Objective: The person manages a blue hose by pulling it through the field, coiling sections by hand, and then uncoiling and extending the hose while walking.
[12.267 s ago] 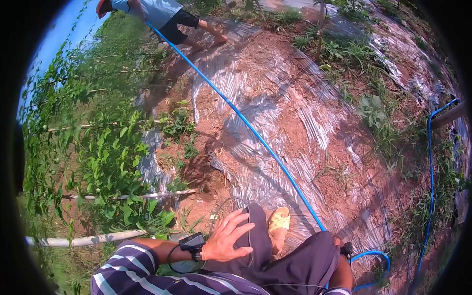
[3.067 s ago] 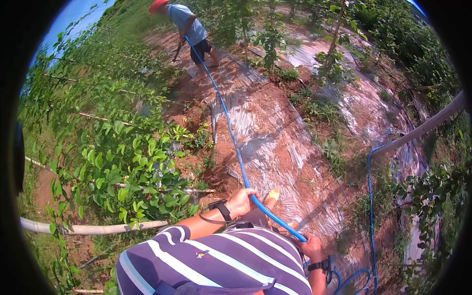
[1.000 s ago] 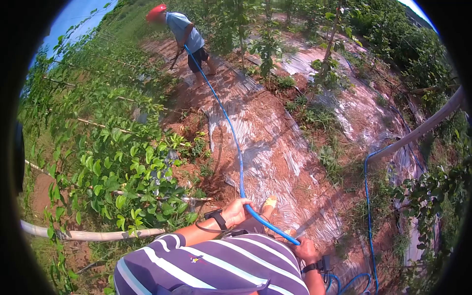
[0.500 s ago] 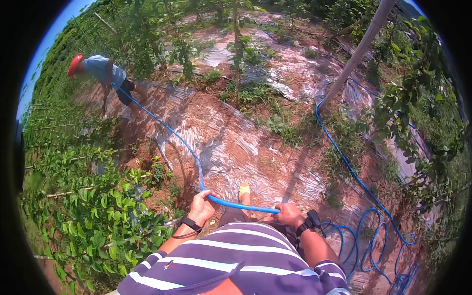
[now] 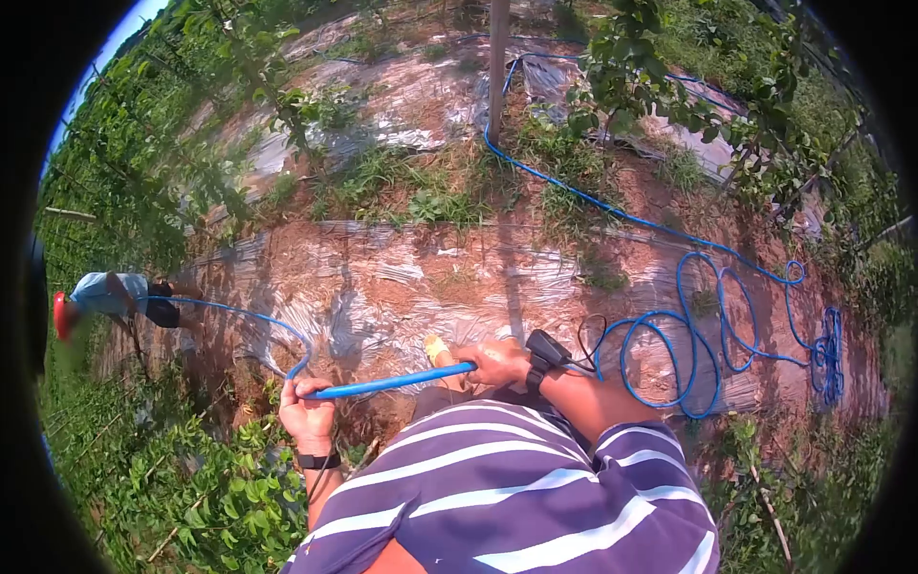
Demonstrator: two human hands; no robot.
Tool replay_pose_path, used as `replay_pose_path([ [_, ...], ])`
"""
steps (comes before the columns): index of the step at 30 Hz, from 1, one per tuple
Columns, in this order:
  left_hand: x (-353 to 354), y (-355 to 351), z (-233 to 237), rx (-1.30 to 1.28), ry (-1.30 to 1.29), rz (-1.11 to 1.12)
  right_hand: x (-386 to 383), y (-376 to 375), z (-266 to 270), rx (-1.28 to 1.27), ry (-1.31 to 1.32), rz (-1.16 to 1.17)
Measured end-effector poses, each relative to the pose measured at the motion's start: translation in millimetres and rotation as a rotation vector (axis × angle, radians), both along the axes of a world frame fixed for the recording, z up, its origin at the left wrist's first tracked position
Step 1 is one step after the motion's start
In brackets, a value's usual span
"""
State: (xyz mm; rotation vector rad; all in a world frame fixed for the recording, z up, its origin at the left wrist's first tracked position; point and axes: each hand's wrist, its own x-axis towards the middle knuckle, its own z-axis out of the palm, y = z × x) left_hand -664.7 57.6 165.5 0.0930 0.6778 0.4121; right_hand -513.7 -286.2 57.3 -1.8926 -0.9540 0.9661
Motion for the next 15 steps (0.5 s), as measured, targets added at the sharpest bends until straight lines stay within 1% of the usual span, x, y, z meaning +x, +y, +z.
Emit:
replay_pose_path([
  [1, 1, 8, 11, 0.041, -0.022, 0.009, -3, -11, -37, -0.068, -0.068, -0.012],
  [2, -1, 17, 25, 0.084, -0.045, 0.026, -1, -28, -55, -0.064, -0.131, -0.02],
  [4, -9, 43, 41, 0.157, -0.134, 0.026, 5, -64, -80, -0.251, -0.046, -0.089],
  [6, -18, 61, 55, 0.261, -0.105, 0.028, 2, -99, -92, -0.348, -0.095, -0.22],
  [7, -22, 66, 51, 0.237, -0.102, 0.036, 3, -112, -97, -0.346, -0.055, -0.243],
  [8, -21, 62, 50, 0.285, 0.004, 0.07, 4, -120, -100, -0.345, -0.016, -0.266],
  [9, -23, 60, 43, 0.252, 0.016, 0.066, 2, -124, -96, -0.295, -0.006, -0.305],
  [10, -26, 58, 31, 0.217, 0.03, 0.062, -1, -126, -100, -0.335, 0.092, -0.352],
  [11, -29, 56, 18, 0.205, 0.034, 0.053, -4, -127, -102, -0.333, 0.109, -0.361],
  [12, -30, 52, 11, 0.133, 0.05, 0.052, -5, -129, -101, -0.334, 0.124, -0.373],
  [14, -35, 47, -12, 0.144, 0.076, 0.058, -11, -131, -110, -0.345, 0.093, -0.39],
  [15, -35, 43, -20, 0.156, 0.099, 0.012, -7, -128, -80, -0.362, 0.096, -0.375],
])
